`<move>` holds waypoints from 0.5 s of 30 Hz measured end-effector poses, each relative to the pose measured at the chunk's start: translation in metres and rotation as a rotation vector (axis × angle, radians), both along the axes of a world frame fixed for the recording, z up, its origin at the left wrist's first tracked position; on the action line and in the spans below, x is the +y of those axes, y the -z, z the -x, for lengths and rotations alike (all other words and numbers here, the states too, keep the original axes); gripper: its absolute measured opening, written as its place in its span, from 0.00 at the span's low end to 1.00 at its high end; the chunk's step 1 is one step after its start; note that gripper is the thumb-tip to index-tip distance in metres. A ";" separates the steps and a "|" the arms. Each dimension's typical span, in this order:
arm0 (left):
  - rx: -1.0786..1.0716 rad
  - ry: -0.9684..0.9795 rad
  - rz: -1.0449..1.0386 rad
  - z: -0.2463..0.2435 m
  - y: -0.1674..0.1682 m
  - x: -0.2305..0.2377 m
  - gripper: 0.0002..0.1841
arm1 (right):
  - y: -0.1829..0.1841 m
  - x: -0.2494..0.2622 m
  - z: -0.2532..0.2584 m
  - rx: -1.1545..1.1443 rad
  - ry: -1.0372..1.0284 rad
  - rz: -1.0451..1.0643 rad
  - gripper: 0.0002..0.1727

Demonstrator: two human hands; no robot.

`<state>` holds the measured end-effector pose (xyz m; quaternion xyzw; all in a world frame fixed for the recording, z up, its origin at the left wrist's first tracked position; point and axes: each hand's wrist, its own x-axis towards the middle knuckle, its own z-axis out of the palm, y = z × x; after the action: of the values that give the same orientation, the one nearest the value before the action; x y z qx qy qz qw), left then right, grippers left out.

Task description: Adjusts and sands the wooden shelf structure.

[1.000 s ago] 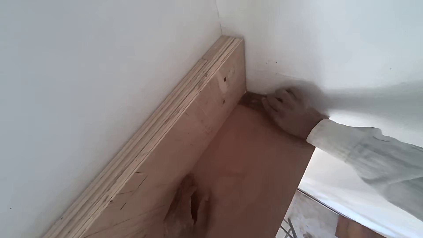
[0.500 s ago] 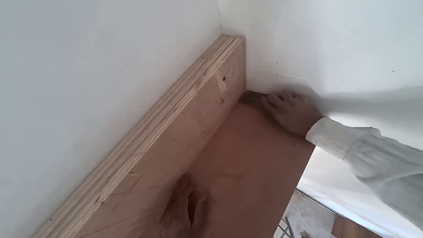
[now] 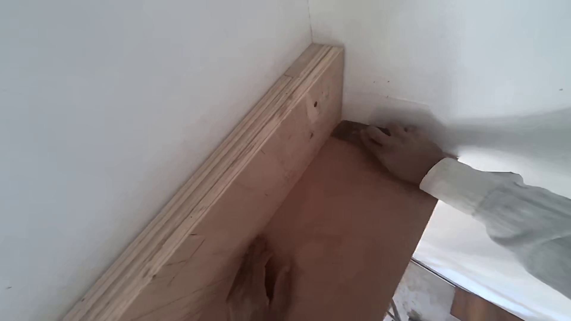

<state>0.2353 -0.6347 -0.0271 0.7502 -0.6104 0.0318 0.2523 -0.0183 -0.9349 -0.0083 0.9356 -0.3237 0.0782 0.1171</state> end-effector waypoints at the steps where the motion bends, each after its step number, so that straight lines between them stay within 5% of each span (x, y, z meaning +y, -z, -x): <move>1: -0.004 0.000 -0.002 0.002 0.000 -0.001 0.28 | -0.011 0.005 0.002 0.015 0.002 -0.026 0.24; 8: 0.053 -0.052 -0.167 0.020 -0.034 -0.012 0.28 | -0.009 0.006 0.006 -0.025 -0.028 0.006 0.24; 12: -0.037 -0.034 -0.033 0.009 -0.005 -0.005 0.29 | -0.018 -0.001 0.006 0.095 -0.038 -0.008 0.26; 15: -0.051 -0.018 -0.024 0.007 -0.005 -0.005 0.28 | -0.023 0.006 0.013 -0.023 -0.039 0.050 0.25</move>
<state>0.2287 -0.6398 -0.0220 0.7574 -0.6102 0.0458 0.2277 -0.0315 -0.9285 0.0145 0.9376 -0.3045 0.0995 0.1352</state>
